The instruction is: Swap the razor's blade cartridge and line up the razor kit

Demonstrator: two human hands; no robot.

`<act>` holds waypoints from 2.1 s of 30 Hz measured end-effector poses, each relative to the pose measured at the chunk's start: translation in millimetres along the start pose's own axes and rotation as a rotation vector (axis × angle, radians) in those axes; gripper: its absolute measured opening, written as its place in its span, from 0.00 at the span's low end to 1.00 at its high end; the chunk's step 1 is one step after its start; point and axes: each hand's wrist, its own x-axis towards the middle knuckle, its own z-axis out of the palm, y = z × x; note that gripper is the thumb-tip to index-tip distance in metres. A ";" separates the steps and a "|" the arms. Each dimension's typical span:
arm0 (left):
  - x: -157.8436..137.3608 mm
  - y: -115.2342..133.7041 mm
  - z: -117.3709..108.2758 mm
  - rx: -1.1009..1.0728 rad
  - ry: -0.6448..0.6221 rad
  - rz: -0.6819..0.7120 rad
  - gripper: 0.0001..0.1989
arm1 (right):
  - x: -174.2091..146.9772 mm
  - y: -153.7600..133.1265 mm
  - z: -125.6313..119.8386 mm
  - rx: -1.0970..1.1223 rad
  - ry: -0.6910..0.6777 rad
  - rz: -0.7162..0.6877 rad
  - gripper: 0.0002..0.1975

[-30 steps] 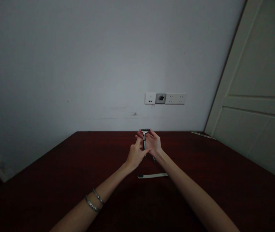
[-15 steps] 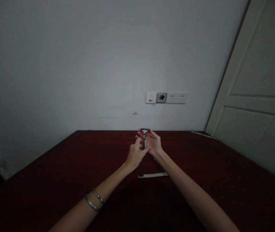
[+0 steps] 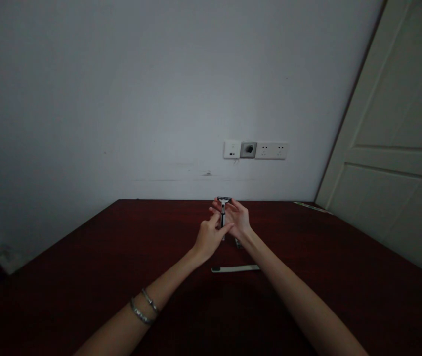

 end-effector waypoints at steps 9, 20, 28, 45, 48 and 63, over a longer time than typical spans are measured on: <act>0.0 6.8 -1.9 0.013 0.015 -0.006 0.10 | 0.0 0.2 -1.2 -0.026 -0.007 -0.026 0.17; 0.7 10.1 -6.6 -0.003 -0.015 -0.014 0.10 | -0.1 -1.0 -4.1 -0.051 -0.023 -0.052 0.18; -2.9 15.3 -6.3 -0.029 -0.010 0.017 0.09 | 0.0 -2.2 -2.2 -0.024 -0.036 -0.076 0.18; -2.7 12.1 -5.6 0.050 0.035 0.053 0.09 | -1.4 -2.6 1.2 -0.030 -0.045 -0.010 0.18; -2.8 12.1 -5.7 0.059 0.041 0.066 0.10 | -2.0 -2.6 1.2 -0.031 -0.033 -0.014 0.18; -4.2 13.9 -4.9 0.025 0.019 0.037 0.10 | -2.1 -3.8 2.2 -0.065 -0.037 -0.017 0.17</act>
